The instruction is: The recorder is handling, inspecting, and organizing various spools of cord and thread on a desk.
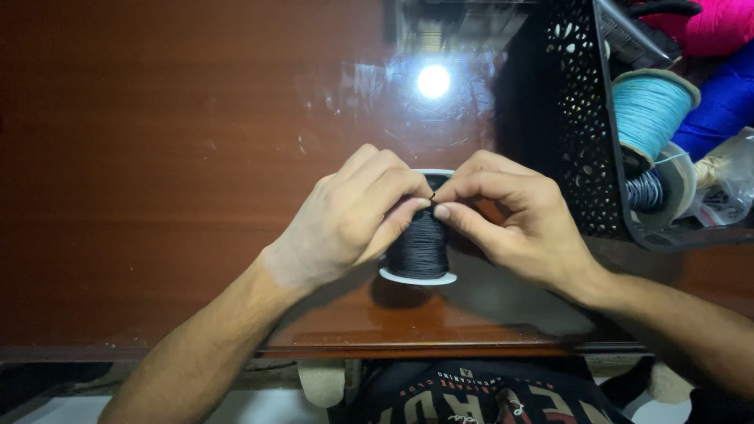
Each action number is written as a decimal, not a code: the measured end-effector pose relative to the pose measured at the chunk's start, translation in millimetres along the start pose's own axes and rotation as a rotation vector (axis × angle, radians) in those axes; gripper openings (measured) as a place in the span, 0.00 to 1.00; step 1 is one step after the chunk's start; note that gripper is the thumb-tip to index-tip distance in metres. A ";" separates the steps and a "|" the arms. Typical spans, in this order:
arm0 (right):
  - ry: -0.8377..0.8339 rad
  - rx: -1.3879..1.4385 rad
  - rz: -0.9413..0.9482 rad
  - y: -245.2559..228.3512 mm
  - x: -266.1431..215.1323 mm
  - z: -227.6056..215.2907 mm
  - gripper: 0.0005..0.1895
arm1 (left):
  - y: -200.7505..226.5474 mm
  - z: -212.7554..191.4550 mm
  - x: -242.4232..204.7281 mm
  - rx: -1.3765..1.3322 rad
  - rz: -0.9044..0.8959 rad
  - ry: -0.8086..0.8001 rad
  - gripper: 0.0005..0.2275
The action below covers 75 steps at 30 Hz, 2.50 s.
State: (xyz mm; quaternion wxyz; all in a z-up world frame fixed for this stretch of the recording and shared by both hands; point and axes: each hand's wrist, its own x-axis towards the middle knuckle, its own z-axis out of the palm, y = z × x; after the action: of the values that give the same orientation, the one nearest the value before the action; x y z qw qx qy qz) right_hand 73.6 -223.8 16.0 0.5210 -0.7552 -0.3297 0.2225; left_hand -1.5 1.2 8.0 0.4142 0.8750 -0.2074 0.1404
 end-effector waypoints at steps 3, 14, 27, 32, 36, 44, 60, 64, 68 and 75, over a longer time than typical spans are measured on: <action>-0.018 0.019 0.169 -0.9 1.4 1.7 0.06 | 0.3 -1.7 1.0 0.002 -0.007 0.000 0.06; -0.093 0.154 0.217 5.8 3.8 6.5 0.06 | 1.2 -8.9 0.8 0.127 0.079 0.024 0.13; -0.115 0.453 0.557 -1.1 9.4 -0.4 0.11 | 6.5 -8.9 1.3 0.592 0.381 -0.042 0.12; -0.103 0.462 0.485 -9.8 8.5 -2.8 0.12 | 7.2 -10.4 2.6 0.567 0.362 -0.060 0.12; 0.016 0.228 0.160 1.1 4.1 -3.6 0.14 | 5.1 -9.5 2.7 0.505 0.361 -0.048 0.10; 0.092 0.078 0.220 1.0 9.9 -3.2 0.19 | -9.1 -5.2 -2.0 0.081 0.153 -0.042 0.08; 0.185 -0.152 0.092 -3.1 0.9 2.6 0.16 | 6.7 0.6 0.9 -0.346 -0.348 -0.031 0.05; 0.159 -0.318 -0.266 -2.3 1.0 3.7 0.15 | 5.2 2.9 -3.3 -0.300 -0.175 0.049 0.04; 0.168 -0.293 -0.227 -0.3 1.5 6.6 0.10 | -1.3 5.2 -5.5 -0.344 -0.184 0.011 0.04; 0.180 -0.280 -0.255 1.5 3.2 7.4 0.13 | -0.4 7.6 -1.7 -0.398 -0.242 0.047 0.15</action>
State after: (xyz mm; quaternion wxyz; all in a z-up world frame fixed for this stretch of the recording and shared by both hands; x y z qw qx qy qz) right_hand 71.2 -217.1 12.0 0.4620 -0.7893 -0.4026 0.0385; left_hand -2.3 -4.1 2.2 0.5973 0.7910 -0.1149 0.0663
